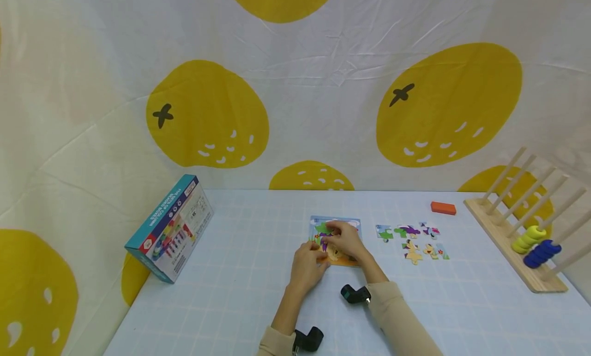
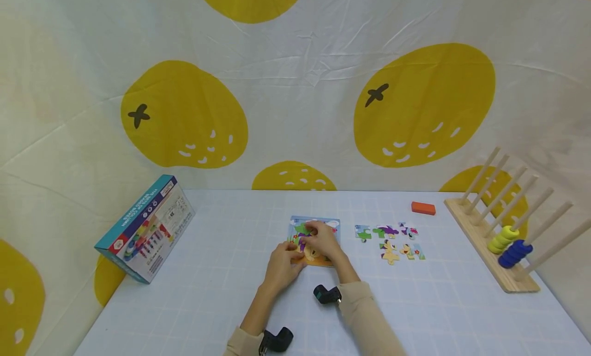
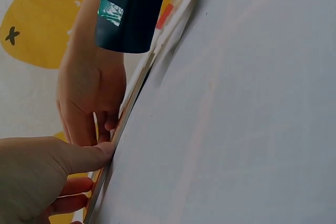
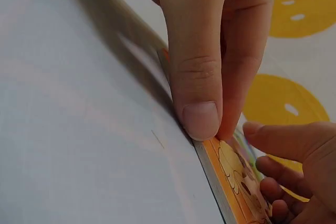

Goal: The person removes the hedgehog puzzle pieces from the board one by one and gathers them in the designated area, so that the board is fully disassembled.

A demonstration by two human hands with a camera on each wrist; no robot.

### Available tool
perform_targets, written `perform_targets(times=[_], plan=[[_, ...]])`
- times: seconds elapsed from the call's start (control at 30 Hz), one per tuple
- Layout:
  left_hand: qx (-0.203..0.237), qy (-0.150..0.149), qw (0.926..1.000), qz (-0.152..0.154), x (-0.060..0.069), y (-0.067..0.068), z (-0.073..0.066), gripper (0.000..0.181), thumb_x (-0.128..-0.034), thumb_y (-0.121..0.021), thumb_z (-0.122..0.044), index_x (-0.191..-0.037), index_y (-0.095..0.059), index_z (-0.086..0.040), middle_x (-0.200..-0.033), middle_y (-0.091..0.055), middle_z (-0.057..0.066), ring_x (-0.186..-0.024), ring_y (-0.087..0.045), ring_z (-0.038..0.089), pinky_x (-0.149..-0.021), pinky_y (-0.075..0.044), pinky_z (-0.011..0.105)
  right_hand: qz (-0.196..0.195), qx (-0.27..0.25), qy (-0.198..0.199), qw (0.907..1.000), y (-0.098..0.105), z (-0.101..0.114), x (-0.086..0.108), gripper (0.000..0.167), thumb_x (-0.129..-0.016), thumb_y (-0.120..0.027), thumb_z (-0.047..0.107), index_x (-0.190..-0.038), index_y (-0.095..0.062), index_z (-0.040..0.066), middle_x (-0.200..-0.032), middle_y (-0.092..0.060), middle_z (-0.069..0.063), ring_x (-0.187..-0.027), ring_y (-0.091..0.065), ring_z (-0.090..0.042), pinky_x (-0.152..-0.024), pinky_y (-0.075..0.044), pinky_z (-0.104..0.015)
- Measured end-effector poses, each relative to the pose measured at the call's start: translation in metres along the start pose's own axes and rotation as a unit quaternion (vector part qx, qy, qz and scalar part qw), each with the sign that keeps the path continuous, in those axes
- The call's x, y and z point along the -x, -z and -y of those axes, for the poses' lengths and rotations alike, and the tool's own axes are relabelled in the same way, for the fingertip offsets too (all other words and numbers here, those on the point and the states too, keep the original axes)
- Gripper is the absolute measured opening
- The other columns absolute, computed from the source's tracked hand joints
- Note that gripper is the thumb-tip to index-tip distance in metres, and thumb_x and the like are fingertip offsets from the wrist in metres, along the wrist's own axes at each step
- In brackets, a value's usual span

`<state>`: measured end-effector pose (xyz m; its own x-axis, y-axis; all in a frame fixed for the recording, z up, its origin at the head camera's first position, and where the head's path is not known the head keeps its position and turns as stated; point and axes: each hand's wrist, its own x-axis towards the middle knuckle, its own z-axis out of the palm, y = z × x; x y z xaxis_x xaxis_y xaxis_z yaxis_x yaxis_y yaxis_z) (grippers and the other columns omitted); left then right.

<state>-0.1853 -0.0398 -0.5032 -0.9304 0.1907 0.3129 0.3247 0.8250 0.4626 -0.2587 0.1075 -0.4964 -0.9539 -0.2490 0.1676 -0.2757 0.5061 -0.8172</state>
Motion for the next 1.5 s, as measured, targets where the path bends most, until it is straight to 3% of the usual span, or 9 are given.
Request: perform_targets(times=[0.17, 0.3, 0.63, 1.03, 1.5], plan=[[0.021, 0.013, 0.9997, 0.002, 0.002, 0.0023, -0.0002, 0.02, -0.0776, -0.077, -0.021, -0.094, -0.076, -0.01, -0.106, -0.064, 0.006, -0.102, -0.056, 0.024, -0.092, -0.045, 0.039, 0.024, 0.016, -0.003, 0.9996, -0.0018, -0.0009, -0.0017, 0.04, -0.073, -0.079, 0.011, -0.108, -0.066, -0.004, -0.101, -0.065, -0.014, -0.086, -0.058, -0.021, -0.074, -0.05, -0.032], [0.036, 0.005, 0.9993, -0.004, 0.0028, 0.0023, 0.0017, 0.018, -0.0766, -0.077, -0.017, -0.092, -0.076, -0.008, -0.106, -0.065, 0.007, -0.104, -0.057, 0.025, -0.092, -0.045, 0.04, 0.03, 0.026, 0.004, 0.9992, -0.0008, -0.0025, -0.0016, 0.041, -0.073, -0.08, 0.011, -0.109, -0.066, -0.003, -0.099, -0.064, -0.013, -0.084, -0.055, -0.02, -0.072, -0.047, -0.029], [0.06, 0.014, 0.9981, -0.002, 0.0016, 0.0032, 0.0021, 0.018, -0.0763, -0.077, -0.015, -0.092, -0.076, -0.006, -0.107, -0.065, 0.007, -0.105, -0.057, 0.026, -0.093, -0.044, 0.041, 0.048, 0.049, -0.006, 0.9976, 0.0031, 0.0006, -0.0039, 0.045, -0.071, -0.082, 0.013, -0.109, -0.066, -0.003, -0.084, -0.061, -0.007, -0.072, -0.05, -0.014, -0.059, -0.043, -0.023], [0.084, 0.025, 0.9962, -0.006, 0.0027, 0.0032, 0.0025, 0.018, -0.0769, -0.077, -0.014, -0.092, -0.076, -0.005, -0.107, -0.065, 0.008, -0.104, -0.057, 0.026, -0.093, -0.045, 0.041, 0.021, 0.015, -0.018, 0.9995, 0.0014, 0.0006, 0.0009, 0.039, -0.071, -0.082, 0.011, -0.104, -0.068, -0.004, -0.086, -0.065, -0.008, -0.073, -0.054, -0.014, -0.061, -0.046, -0.023], [0.095, 0.034, 0.9948, -0.01, 0.0029, 0.0013, 0.0033, 0.016, -0.0761, -0.078, -0.013, -0.091, -0.076, -0.006, -0.105, -0.065, 0.006, -0.099, -0.058, 0.024, -0.089, -0.046, 0.039, 0.067, 0.015, -0.035, 0.997, 0.0065, 0.0057, -0.0031, 0.045, -0.069, -0.083, 0.012, -0.107, -0.066, -0.005, -0.08, -0.062, -0.005, -0.067, -0.05, -0.012, -0.055, -0.042, -0.021]])
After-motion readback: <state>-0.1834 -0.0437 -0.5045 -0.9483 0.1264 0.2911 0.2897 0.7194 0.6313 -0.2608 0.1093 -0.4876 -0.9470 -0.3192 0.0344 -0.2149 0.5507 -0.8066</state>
